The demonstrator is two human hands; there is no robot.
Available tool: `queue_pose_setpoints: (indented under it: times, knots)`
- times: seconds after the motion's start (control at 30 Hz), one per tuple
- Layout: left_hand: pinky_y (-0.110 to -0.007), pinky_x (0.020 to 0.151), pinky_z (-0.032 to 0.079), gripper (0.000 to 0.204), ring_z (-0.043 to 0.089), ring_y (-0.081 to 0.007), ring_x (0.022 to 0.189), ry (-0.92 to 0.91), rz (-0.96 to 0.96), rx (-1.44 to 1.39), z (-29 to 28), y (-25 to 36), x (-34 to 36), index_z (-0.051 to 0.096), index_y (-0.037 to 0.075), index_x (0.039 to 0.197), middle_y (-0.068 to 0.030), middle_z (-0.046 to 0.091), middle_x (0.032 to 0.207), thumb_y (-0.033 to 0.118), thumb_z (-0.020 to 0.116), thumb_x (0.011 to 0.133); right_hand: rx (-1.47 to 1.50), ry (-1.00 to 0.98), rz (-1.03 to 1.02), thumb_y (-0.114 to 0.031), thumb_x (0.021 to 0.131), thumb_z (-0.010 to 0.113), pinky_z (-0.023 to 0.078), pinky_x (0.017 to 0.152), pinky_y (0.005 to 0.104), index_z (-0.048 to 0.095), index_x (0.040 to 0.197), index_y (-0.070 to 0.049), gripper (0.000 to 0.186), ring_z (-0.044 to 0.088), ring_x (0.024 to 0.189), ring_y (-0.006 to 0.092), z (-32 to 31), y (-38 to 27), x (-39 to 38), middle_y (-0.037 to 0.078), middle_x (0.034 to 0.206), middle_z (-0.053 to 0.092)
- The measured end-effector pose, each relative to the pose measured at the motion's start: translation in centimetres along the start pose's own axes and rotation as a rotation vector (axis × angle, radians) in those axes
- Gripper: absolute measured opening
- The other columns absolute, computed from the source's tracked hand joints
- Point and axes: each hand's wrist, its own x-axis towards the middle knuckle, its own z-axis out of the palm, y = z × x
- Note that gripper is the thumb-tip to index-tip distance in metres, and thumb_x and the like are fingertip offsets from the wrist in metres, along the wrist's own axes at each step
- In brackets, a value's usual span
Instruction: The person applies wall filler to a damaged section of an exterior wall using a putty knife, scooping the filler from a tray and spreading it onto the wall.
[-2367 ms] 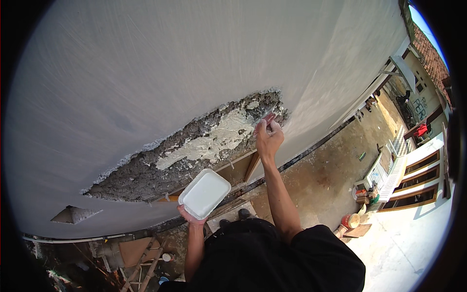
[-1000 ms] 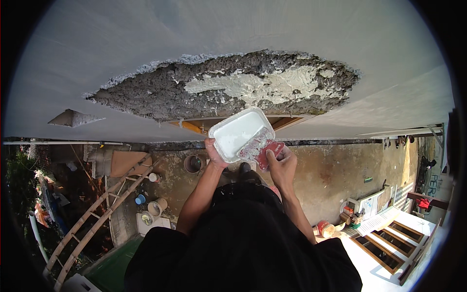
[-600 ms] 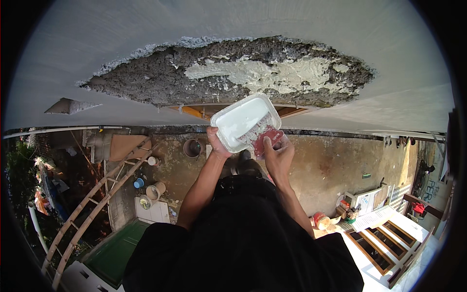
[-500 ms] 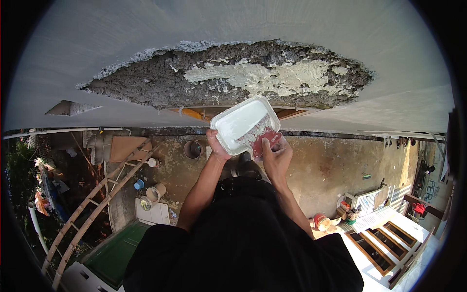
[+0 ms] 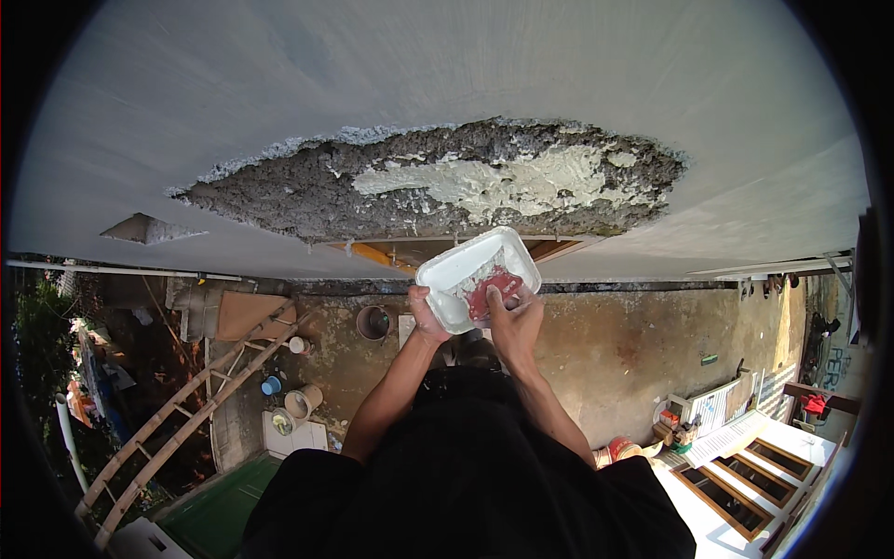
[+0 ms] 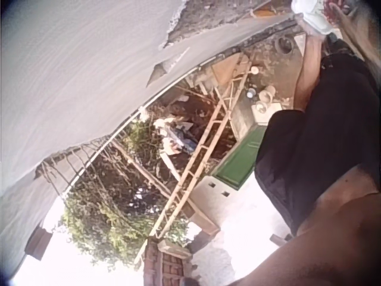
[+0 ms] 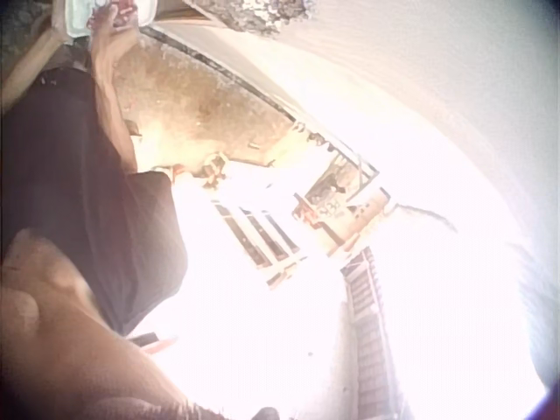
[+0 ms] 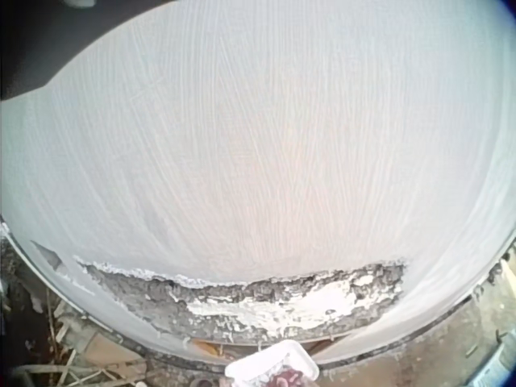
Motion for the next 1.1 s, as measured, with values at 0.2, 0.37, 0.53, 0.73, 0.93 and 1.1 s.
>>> queue_pose_setpoints:
  times: [0.2,0.37,0.53,0.73,0.93,1.1]
  knots:
    - [-0.050,0.105,0.038,0.088,0.047,-0.0369,0.125,-0.039,-0.033,0.003,0.1,0.3,0.1,0.035,0.004,0.142,-0.0196,0.044,0.139,0.045,0.053,0.066,0.428,0.017,0.222,-0.002,0.088,0.060,0.057,0.055,0.0294,0.060,0.101,0.007,0.016,0.064,0.066,0.0146,1.4,-2.0,-0.8,0.011,0.082,0.067]
    - [-0.050,0.105,0.038,0.088,0.047,-0.0373,0.124,-0.103,-0.082,0.003,0.0,0.7,0.4,0.035,0.004,0.142,-0.0198,0.044,0.140,0.047,0.051,0.067,0.554,0.029,0.220,-0.003,0.088,0.061,0.060,0.054,0.0317,0.059,0.103,0.006,0.017,0.066,0.066,0.0175,1.8,-2.3,-1.0,0.012,0.086,0.066]
    - [-0.051,0.105,0.038,0.087,0.047,-0.0374,0.125,-0.071,-0.059,0.000,-0.1,1.3,0.6,0.035,0.004,0.142,-0.0194,0.044,0.140,0.047,0.051,0.068,0.475,0.054,0.222,-0.005,0.087,0.063,0.059,0.054,0.0303,0.060,0.101,0.006,0.018,0.066,0.064,0.0164,1.7,-2.5,-1.8,0.010,0.084,0.066]
    - [-0.052,0.105,0.036,0.085,0.045,-0.0383,0.127,-0.079,-0.061,0.028,-1.1,1.7,0.1,0.038,0.006,0.142,-0.0174,0.044,0.141,0.053,0.051,0.072,0.308,0.091,0.082,-0.004,0.086,0.063,0.056,0.051,0.0281,0.061,0.095,0.006,0.013,0.064,0.062,0.0138,0.2,-0.9,-3.7,0.009,0.076,0.066]
    - [-0.054,0.105,0.037,0.086,0.045,-0.0384,0.127,-0.071,-0.071,0.018,-1.7,1.9,-0.1,0.036,0.007,0.143,-0.0157,0.044,0.141,0.054,0.051,0.073,0.157,0.173,0.120,-0.005,0.082,0.064,0.047,0.062,0.0252,0.065,0.090,0.005,0.013,0.059,0.069,0.0085,-0.9,-1.8,-5.3,0.006,0.078,0.067]
    - [-0.056,0.103,0.037,0.087,0.046,-0.0385,0.126,-0.103,-0.112,-0.018,-1.7,2.3,0.0,0.036,0.007,0.142,-0.0155,0.044,0.141,0.053,0.054,0.071,0.058,0.186,0.131,-0.007,0.080,0.064,0.049,0.061,0.0288,0.065,0.086,0.005,0.013,0.061,0.067,0.0116,-1.3,-2.1,-5.4,0.007,0.075,0.067]
